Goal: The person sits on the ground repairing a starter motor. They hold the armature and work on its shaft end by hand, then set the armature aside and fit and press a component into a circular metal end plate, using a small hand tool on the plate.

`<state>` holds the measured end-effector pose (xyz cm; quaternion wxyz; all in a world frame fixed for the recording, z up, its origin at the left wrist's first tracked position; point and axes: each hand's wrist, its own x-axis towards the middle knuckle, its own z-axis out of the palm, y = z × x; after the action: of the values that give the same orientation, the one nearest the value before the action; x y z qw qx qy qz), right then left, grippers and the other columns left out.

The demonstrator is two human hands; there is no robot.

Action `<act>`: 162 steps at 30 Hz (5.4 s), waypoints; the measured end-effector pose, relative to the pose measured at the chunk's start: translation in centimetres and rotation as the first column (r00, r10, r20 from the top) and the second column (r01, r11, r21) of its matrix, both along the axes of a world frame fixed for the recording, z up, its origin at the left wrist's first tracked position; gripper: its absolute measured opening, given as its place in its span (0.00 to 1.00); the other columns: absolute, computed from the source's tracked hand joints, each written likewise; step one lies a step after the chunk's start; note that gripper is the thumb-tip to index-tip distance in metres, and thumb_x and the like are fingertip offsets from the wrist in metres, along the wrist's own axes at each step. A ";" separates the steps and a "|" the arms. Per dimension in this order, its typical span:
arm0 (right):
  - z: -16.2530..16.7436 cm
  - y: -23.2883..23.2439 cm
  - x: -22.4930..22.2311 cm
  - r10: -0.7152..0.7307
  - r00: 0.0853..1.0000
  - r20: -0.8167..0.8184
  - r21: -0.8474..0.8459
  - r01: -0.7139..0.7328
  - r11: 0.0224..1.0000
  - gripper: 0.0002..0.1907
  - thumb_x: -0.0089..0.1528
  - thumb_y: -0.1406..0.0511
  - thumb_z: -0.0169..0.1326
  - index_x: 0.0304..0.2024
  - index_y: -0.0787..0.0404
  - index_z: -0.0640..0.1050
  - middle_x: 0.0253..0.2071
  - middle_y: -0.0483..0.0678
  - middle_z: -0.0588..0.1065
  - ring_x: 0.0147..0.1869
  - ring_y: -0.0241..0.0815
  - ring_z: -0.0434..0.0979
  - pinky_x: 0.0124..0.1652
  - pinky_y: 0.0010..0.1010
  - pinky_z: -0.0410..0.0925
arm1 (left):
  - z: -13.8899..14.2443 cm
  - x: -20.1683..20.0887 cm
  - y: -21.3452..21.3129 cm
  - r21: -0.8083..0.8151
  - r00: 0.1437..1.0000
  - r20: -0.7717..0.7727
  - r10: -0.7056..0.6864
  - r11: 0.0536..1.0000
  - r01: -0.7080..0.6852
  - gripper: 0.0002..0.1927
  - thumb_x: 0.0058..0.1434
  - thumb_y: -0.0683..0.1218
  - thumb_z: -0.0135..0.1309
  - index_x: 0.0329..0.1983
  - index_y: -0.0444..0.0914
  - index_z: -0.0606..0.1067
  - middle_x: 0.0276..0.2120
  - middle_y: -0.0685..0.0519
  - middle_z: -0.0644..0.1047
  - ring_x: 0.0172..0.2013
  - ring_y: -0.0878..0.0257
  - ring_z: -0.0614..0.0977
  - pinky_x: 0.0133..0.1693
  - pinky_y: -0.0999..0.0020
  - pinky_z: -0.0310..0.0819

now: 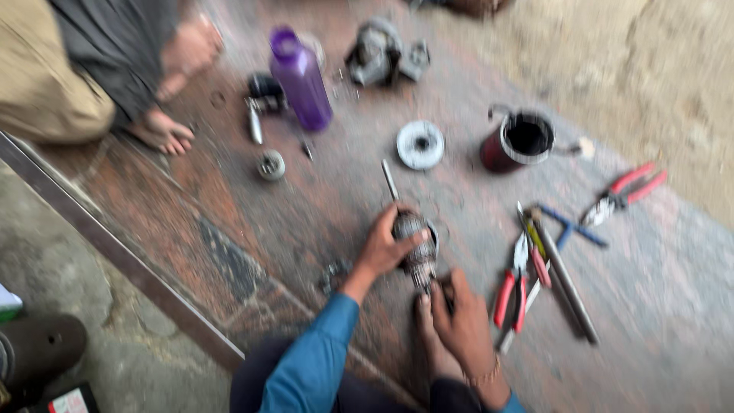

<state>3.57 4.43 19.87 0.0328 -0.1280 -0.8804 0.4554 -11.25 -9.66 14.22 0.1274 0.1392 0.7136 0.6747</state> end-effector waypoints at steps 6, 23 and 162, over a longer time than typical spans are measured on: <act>1.5 1.7 -1.2 0.030 0.992 0.121 0.042 -0.035 0.999 0.09 0.63 0.67 0.56 0.38 0.63 0.69 0.23 0.59 0.75 0.28 0.64 0.77 0.26 0.48 0.64 | -0.6 -0.8 1.2 -0.041 0.999 -0.024 -0.030 0.999 0.029 0.30 0.56 0.61 0.64 0.52 0.37 0.74 0.44 0.49 0.78 0.49 0.60 0.80 0.54 0.62 0.74; -1.2 2.9 0.8 -0.152 0.977 0.152 -0.488 0.208 0.848 0.10 0.72 0.66 0.43 0.52 0.67 0.65 0.32 0.50 0.80 0.34 0.38 0.79 0.40 0.29 0.74 | -1.3 0.9 2.1 -0.017 0.999 -0.022 -0.046 0.999 0.046 0.30 0.58 0.61 0.63 0.55 0.36 0.74 0.49 0.47 0.78 0.53 0.58 0.79 0.58 0.61 0.73; -0.9 -0.4 -1.7 -0.011 0.996 0.089 0.226 -0.010 0.974 0.10 0.65 0.62 0.55 0.32 0.60 0.72 0.16 0.60 0.69 0.22 0.65 0.72 0.24 0.51 0.63 | -3.3 -1.7 0.4 0.002 0.998 -0.001 -0.055 0.998 0.055 0.34 0.58 0.63 0.63 0.58 0.35 0.72 0.54 0.43 0.78 0.59 0.52 0.79 0.62 0.56 0.72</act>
<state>1.90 4.05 18.97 0.0077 -0.1440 -0.9270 0.3462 -12.93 -9.24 10.90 0.1454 0.1592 0.7090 0.6715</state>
